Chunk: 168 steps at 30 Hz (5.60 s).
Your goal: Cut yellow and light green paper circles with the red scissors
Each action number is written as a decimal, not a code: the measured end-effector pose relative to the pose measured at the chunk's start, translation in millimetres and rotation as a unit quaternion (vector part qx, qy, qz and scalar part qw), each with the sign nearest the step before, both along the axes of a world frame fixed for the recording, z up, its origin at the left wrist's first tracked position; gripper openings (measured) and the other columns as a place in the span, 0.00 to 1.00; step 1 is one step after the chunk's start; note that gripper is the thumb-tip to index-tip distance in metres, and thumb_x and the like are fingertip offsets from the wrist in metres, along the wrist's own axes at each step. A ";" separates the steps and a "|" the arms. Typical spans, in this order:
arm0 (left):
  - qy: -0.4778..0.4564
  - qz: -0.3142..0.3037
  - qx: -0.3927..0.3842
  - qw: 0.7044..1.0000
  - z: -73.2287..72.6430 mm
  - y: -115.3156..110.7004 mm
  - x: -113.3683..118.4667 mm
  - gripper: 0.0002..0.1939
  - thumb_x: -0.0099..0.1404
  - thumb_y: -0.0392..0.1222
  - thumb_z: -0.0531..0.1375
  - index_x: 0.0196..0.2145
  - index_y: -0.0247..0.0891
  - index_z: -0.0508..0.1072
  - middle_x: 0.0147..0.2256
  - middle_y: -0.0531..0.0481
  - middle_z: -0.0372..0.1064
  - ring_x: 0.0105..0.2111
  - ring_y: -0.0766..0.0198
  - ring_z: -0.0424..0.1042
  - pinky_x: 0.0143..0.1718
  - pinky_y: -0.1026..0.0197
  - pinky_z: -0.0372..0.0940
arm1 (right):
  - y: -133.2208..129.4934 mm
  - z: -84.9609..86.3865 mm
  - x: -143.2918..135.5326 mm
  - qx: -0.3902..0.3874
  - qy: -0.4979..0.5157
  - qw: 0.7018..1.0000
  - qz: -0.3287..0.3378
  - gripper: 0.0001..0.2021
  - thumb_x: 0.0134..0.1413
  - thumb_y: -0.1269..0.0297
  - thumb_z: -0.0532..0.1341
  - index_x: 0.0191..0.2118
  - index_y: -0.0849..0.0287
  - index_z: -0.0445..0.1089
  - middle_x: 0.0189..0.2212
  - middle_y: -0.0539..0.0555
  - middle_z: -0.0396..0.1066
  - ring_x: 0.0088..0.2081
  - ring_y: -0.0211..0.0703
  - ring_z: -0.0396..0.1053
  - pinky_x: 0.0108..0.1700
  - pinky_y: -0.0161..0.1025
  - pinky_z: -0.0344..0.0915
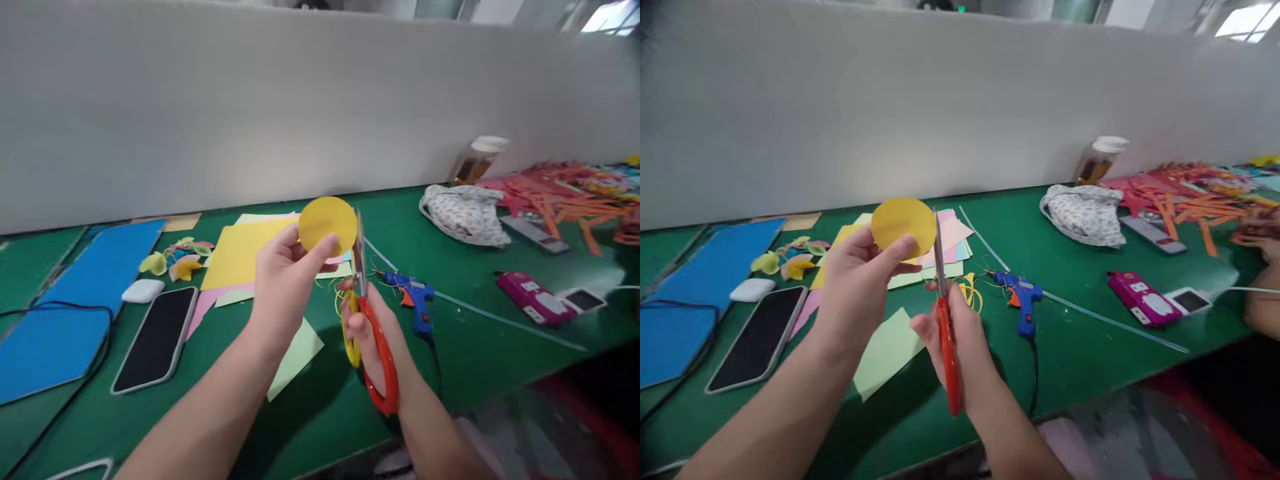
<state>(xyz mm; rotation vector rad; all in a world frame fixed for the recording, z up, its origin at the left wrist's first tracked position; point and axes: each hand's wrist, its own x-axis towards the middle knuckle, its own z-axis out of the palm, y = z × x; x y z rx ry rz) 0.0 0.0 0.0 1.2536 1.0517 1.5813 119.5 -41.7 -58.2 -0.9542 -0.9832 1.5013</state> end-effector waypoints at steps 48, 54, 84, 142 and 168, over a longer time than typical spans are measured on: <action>-0.005 0.061 -0.031 0.998 16.1 -3.0 1.2 0.14 0.55 0.44 0.69 0.38 0.35 0.76 0.33 0.49 0.77 0.32 0.62 0.77 0.24 0.68 0.71 | -3.9 -8.9 0.2 0.061 -0.040 0.996 0.043 0.43 0.30 0.28 0.66 0.51 0.52 0.67 0.29 0.47 0.59 0.25 0.35 0.61 0.26 0.34 0.62; -0.006 0.057 -0.034 0.998 14.7 -3.7 2.8 0.14 0.54 0.45 0.69 0.37 0.36 0.76 0.33 0.48 0.77 0.32 0.60 0.77 0.25 0.66 0.70 | -5.3 -2.5 3.0 0.046 -0.060 0.996 0.053 0.45 0.27 0.27 0.65 0.50 0.52 0.66 0.31 0.47 0.60 0.26 0.36 0.59 0.28 0.35 0.63; 0.043 -0.015 -0.099 0.994 14.8 -4.0 -2.1 0.10 0.51 0.46 0.69 0.27 0.37 0.77 0.26 0.49 0.72 0.25 0.65 0.68 0.21 0.66 0.64 | -5.8 0.8 8.8 0.090 -0.134 0.987 0.027 0.43 0.35 0.25 0.60 0.52 0.53 0.65 0.30 0.48 0.61 0.26 0.38 0.57 0.28 0.37 0.55; 0.062 -0.009 -0.097 0.993 18.2 -3.1 -5.6 0.12 0.51 0.47 0.68 0.27 0.36 0.75 0.25 0.51 0.69 0.26 0.66 0.66 0.21 0.68 0.63 | -8.1 11.4 5.1 0.061 -0.126 0.990 0.016 0.43 0.33 0.25 0.62 0.48 0.55 0.66 0.26 0.45 0.56 0.26 0.36 0.53 0.29 0.36 0.52; 0.044 -0.006 -0.109 0.993 21.1 -4.7 -7.9 0.11 0.53 0.46 0.68 0.29 0.37 0.76 0.27 0.50 0.73 0.28 0.65 0.71 0.22 0.68 0.64 | -7.8 11.9 2.7 0.058 -0.124 0.991 -0.002 0.40 0.31 0.26 0.63 0.44 0.55 0.67 0.22 0.43 0.52 0.23 0.33 0.48 0.23 0.32 0.53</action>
